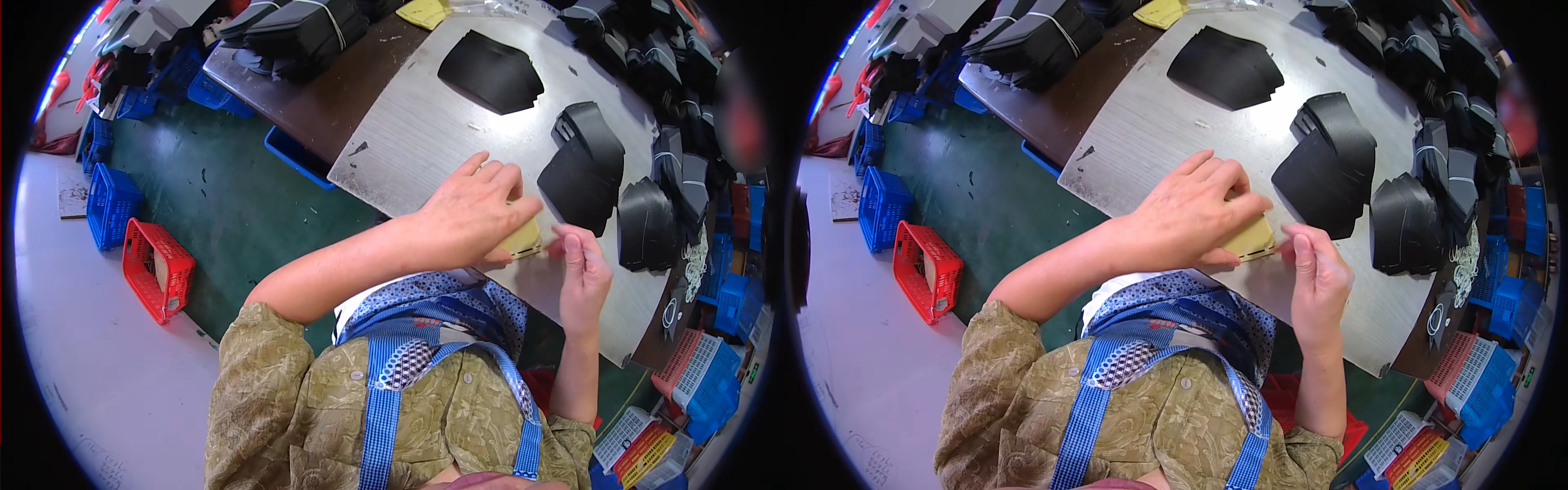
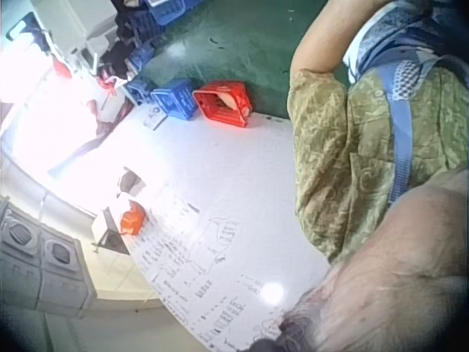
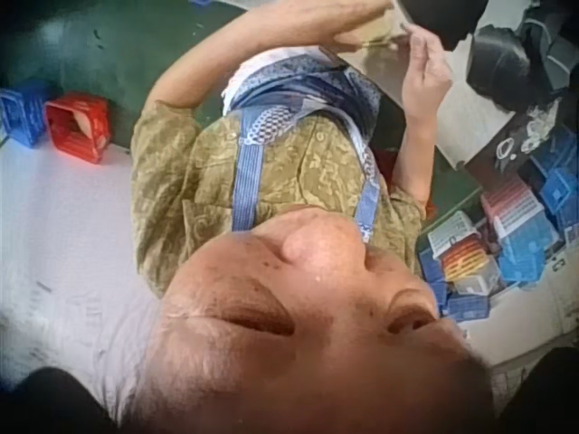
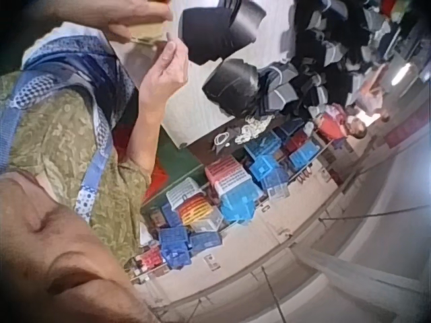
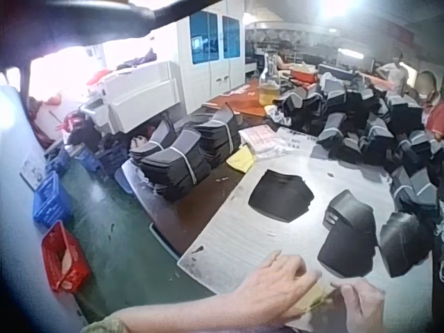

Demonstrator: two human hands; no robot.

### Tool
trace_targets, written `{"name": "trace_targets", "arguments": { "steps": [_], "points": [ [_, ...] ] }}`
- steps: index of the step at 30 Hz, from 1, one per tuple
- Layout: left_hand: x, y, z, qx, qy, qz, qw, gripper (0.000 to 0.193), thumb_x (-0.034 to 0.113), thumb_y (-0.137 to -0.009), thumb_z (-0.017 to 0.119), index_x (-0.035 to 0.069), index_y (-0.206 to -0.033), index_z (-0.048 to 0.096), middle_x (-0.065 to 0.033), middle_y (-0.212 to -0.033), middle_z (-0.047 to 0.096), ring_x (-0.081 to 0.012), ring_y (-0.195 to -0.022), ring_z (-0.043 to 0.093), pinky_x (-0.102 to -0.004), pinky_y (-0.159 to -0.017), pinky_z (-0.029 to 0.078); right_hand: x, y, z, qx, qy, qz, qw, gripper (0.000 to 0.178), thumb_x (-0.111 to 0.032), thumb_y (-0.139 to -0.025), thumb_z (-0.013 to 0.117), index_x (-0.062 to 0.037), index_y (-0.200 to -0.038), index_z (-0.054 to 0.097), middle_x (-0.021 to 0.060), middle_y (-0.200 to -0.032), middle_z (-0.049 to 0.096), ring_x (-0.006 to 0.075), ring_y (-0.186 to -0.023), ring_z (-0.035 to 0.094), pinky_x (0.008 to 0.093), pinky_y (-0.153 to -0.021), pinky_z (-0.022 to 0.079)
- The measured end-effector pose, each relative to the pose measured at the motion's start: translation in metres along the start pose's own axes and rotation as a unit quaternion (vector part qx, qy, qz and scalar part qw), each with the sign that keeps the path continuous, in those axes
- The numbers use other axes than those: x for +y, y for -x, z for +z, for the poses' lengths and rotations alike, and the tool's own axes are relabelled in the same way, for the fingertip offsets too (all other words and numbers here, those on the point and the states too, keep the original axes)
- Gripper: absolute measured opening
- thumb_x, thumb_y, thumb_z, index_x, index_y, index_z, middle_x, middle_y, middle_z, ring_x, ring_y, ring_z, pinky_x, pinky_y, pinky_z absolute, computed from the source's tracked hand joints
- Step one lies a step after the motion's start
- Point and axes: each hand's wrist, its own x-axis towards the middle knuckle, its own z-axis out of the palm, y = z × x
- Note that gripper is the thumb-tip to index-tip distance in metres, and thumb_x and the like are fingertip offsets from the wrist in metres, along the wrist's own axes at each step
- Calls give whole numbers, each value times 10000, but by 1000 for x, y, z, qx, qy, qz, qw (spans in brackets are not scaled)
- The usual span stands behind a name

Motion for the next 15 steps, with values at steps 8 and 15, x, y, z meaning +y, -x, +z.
{"name": "trace_targets", "arguments": {
  "steps": [8,15],
  "points": [
    [-62,-34,-34,85,-45,-26,995,815,394,-842,852,43,-1492,507,-194,-1425,550,-402,-1363,518,-578,-1238,322,27,-11,-28,109,9,-12,994,109,-110,-1004,760,-38,-990,680,-19,-831,583,59,-761,493,247,-673,422],
    [-38,45,-22,-15,-84,-37,996,710,460,-870,800,158,-1481,602,-152,-1570,498,-376,-1510,415,-648,-1255,278,61,-4,-84,149,131,-45,979,176,-153,-1081,656,10,-1015,672,-9,-896,572,77,-756,523,233,-680,412]
  ]
}}
